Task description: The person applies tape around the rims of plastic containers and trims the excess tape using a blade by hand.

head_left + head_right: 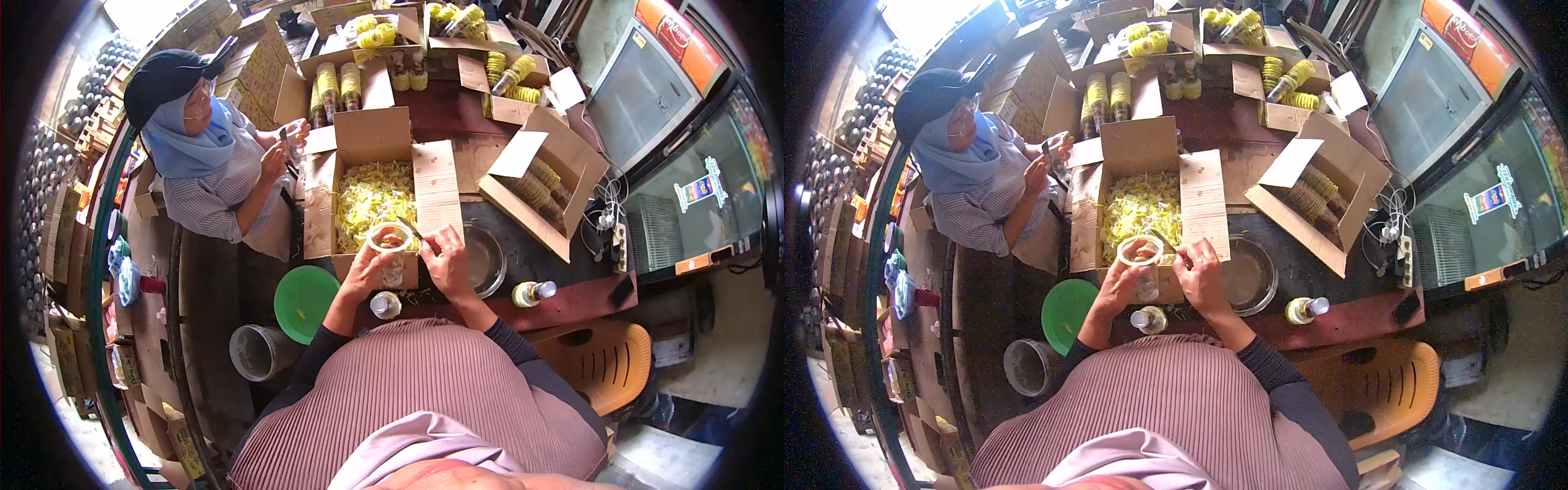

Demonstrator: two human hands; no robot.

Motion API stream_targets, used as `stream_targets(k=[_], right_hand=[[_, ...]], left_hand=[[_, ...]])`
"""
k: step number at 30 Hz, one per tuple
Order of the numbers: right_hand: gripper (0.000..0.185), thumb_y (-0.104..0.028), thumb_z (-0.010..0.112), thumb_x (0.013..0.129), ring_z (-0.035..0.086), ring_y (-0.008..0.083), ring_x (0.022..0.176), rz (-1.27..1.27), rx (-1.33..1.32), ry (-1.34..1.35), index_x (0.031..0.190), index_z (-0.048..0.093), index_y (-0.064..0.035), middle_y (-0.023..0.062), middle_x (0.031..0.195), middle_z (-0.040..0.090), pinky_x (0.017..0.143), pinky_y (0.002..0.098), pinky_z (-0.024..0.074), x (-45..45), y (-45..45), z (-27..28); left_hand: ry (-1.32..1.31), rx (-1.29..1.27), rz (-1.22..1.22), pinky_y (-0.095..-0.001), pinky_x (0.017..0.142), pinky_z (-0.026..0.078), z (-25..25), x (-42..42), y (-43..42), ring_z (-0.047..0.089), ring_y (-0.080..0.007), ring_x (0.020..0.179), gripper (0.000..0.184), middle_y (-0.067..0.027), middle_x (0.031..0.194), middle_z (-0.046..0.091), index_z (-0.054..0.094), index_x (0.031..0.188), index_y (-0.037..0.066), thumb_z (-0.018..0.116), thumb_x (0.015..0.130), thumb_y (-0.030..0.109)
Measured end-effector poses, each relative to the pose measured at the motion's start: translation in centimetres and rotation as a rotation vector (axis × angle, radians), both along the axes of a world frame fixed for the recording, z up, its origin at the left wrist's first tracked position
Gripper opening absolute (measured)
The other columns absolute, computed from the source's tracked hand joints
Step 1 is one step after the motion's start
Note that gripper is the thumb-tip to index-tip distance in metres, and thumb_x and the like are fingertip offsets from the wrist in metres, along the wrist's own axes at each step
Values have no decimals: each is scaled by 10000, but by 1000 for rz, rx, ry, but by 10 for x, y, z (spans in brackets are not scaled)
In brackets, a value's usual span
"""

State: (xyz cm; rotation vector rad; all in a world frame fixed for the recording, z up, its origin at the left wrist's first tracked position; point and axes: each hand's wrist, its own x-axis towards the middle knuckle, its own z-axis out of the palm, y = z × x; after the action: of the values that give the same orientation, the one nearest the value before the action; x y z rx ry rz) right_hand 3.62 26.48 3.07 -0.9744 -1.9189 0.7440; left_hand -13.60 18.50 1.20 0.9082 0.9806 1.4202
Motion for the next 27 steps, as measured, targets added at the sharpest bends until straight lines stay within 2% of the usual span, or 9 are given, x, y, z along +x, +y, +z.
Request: stream_targets(k=[3,5,7,9,11,14,17,18,27], right_hand=[[90,-34,633,779,595,264,747,-1,-130,52,864,617,-10,124,827,548,665,359,497,4,-1,6],[87,-28,641,792,599,242,725,7,-237,72,877,627,-15,114,833,553,644,353,498,6,-3,9],[102,-27,648,793,596,252,740,11,-228,98,893,630,-18,112,834,554,655,358,495,7,-6,7],[118,-26,656,793,593,262,755,14,-222,125,908,633,-21,111,835,554,667,364,493,8,-6,4],[168,-22,672,781,583,276,791,-34,88,22,944,635,-37,103,831,554,698,377,486,9,-5,-2],[224,-10,679,760,572,280,810,-31,239,14,973,634,-64,96,829,554,717,388,478,9,-7,2],[266,-3,686,740,567,268,789,7,306,-22,988,632,-80,89,827,555,710,387,480,10,-11,5],[192,-21,689,756,553,258,750,23,356,-27,935,637,-69,89,818,539,653,368,466,9,-9,4],[132,-22,679,749,547,264,721,-5,332,-116,862,615,-43,99,791,528,628,373,469,-5,-4,8]], left_hand=[[-203,-74,15,-334,943,421,-3,-6,0,515,-186,1112,514,-102,1251,458,342,1378,47,518,939,247],[-73,-29,32,-368,932,432,-1,-8,-2,539,-217,1103,574,-99,1253,476,333,1363,22,545,917,315],[-79,-18,69,-345,907,446,-6,-6,0,562,-200,1052,575,-89,1211,493,333,1356,38,588,900,279],[73,13,127,-315,878,457,-8,-2,3,578,-187,1006,593,-77,1157,509,323,1345,59,641,876,234],[67,22,147,-293,852,464,-13,-1,7,589,-176,967,591,-70,1123,514,308,1333,72,658,867,176],[94,76,178,-265,810,463,-12,4,11,552,-152,990,541,-90,1104,502,305,1304,54,632,875,95],[99,87,188,-270,789,471,-10,6,13,548,-152,973,540,-92,1092,499,300,1290,58,639,870,86],[117,55,195,-279,818,467,-9,7,12,556,-156,977,542,-84,1106,505,294,1305,65,629,880,106],[122,-22,241,-281,840,457,-17,12,13,552,-147,977,471,-70,1145,508,315,1303,76,575,914,130]])
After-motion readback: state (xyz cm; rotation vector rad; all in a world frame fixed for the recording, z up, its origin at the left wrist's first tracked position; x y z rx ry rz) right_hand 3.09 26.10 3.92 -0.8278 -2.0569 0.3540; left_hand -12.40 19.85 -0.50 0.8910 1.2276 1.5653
